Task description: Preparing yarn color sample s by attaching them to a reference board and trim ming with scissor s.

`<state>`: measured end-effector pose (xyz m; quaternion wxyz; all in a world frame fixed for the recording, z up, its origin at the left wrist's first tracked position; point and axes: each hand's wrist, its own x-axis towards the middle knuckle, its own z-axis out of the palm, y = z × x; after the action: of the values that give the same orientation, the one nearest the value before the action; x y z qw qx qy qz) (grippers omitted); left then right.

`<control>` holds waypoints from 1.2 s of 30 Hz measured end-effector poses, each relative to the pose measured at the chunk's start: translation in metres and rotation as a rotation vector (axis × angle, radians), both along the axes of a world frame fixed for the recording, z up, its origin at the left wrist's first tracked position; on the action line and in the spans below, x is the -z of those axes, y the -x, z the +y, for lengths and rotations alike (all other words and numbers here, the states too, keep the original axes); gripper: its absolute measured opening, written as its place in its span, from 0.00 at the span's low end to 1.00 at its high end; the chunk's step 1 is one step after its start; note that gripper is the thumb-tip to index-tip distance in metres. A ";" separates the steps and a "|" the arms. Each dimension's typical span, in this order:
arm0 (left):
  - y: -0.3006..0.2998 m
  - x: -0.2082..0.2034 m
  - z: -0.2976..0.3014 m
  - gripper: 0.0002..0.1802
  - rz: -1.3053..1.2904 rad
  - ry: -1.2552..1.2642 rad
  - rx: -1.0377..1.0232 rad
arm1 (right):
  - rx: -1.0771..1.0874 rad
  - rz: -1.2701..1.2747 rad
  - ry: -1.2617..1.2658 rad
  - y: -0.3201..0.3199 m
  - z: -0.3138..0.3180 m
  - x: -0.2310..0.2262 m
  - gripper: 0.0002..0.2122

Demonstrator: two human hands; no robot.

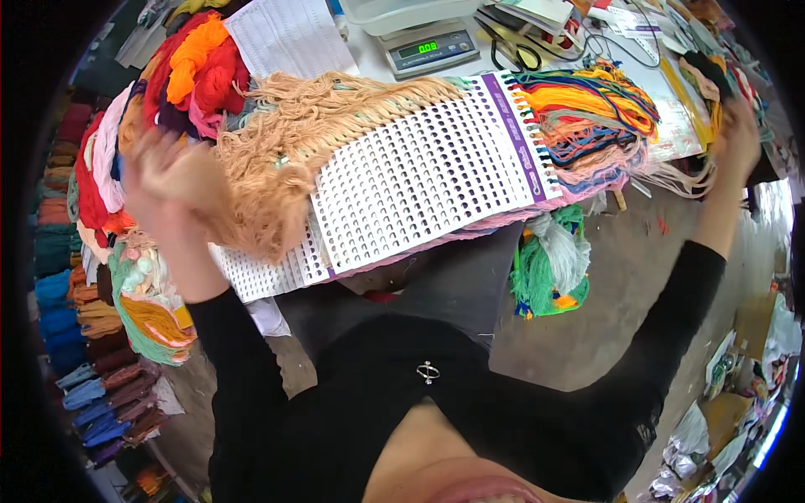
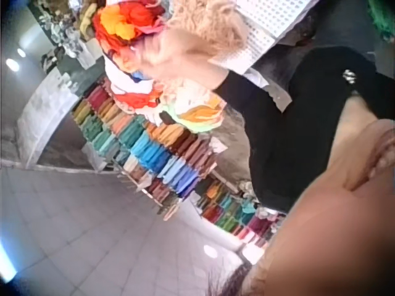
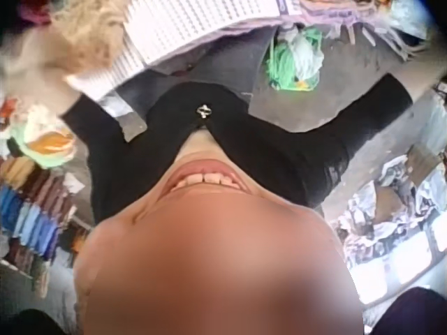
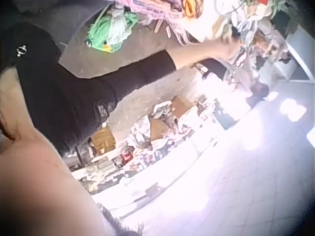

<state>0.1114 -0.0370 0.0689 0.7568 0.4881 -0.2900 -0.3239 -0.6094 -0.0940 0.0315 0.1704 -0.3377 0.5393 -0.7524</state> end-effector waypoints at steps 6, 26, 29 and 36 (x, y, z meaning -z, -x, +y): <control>0.186 0.081 -0.027 0.44 -0.303 0.443 0.947 | -0.708 0.557 -0.128 -0.207 -0.038 0.101 0.10; 0.302 0.164 -0.121 0.07 -0.207 -0.823 1.083 | -0.653 0.589 -0.334 -0.257 -0.047 0.179 0.10; 0.304 0.174 -0.134 0.08 -0.273 -0.831 1.125 | -0.751 0.665 -0.338 -0.254 -0.052 0.172 0.09; 0.312 0.189 -0.136 0.11 -0.374 -0.686 1.062 | -0.981 0.408 -0.579 -0.251 -0.068 0.165 0.13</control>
<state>-0.2005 -0.1734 -0.1198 0.2323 0.5402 -0.4982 -0.6372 -0.3587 -0.1624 -0.1337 0.4754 -0.6244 0.5256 -0.3286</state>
